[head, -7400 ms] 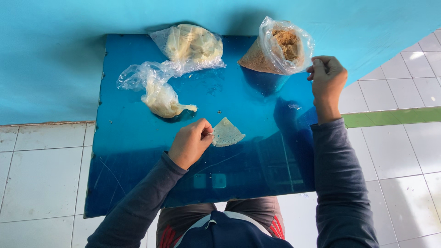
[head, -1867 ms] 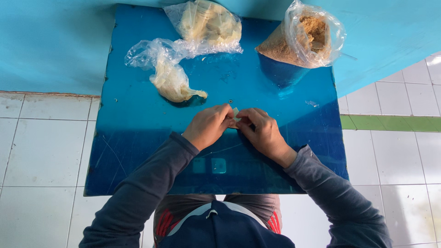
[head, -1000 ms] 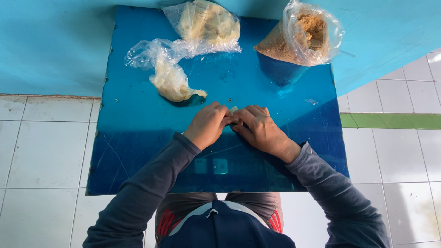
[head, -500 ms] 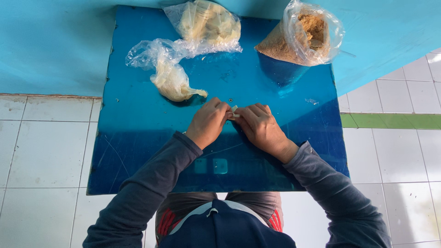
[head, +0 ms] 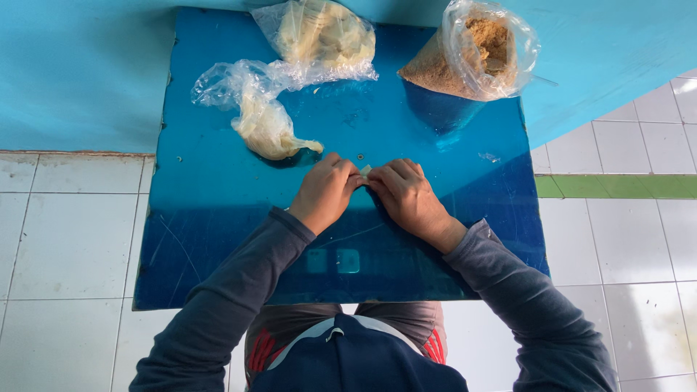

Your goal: The person takes thin square dough sheets one at a time, folds each sheet in half into a triangle, presses the fold, and places it in an overlapping herringbone row on the table, building up a long stack of folded pieces.

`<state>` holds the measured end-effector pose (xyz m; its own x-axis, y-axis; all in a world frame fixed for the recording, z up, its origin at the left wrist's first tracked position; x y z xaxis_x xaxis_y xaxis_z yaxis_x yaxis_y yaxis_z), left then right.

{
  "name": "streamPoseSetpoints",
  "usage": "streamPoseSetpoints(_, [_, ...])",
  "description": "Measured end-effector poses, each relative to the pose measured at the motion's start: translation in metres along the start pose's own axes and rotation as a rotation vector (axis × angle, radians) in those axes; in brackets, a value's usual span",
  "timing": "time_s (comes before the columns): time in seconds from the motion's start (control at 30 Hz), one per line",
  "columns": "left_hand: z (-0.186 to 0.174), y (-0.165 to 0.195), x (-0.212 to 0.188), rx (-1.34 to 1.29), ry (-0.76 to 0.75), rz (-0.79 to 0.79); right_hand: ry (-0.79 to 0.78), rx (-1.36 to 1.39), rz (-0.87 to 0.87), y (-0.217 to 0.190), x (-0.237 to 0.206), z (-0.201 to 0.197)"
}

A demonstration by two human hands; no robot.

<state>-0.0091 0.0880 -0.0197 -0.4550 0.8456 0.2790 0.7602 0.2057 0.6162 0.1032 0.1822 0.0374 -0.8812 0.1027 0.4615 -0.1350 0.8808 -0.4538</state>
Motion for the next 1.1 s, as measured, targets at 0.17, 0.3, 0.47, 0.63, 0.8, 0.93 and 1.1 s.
streamPoseSetpoints(0.17, [-0.004, -0.002, 0.003, -0.092, 0.034, -0.084, -0.05, -0.032, 0.005, 0.0, 0.002, -0.004])
streamPoseSetpoints(0.3, [-0.01, 0.003, 0.003, -0.177, 0.126, -0.039, 0.012, -0.124, -0.027, -0.005, 0.002, -0.007])
streamPoseSetpoints(0.47, [-0.002, 0.011, -0.001, 0.028, 0.124, 0.028, -0.055, -0.331, -0.116, -0.013, -0.005, -0.003])
streamPoseSetpoints(0.63, [0.001, 0.026, -0.004, 0.482, 0.18, 0.194, -0.078, -0.429, -0.113, -0.016, -0.003, 0.005])
streamPoseSetpoints(0.8, [-0.009, 0.035, 0.001, 0.694, 0.195, 0.221, -0.112, -0.505, -0.056, -0.006, 0.011, 0.012])
streamPoseSetpoints(0.93, [-0.033, 0.043, -0.001, 0.768, 0.27, 0.238, -0.14, -0.523, -0.023, 0.001, 0.022, 0.016])
streamPoseSetpoints(1.1, [-0.063, 0.046, -0.009, 0.761, 0.396, 0.258, -0.132, -0.372, 0.016, 0.008, 0.026, 0.009])
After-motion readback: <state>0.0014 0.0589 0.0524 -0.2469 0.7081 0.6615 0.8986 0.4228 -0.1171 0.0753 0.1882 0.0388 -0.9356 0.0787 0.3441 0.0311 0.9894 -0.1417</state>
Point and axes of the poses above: each hand's wrist, its own x-axis towards the middle knuckle, its own z-axis out of the palm, y = z × x, the point moved 7 cm from there along x, towards the middle knuckle, and after that the axes turned 3 degrees about x, right-handed, at the moved point
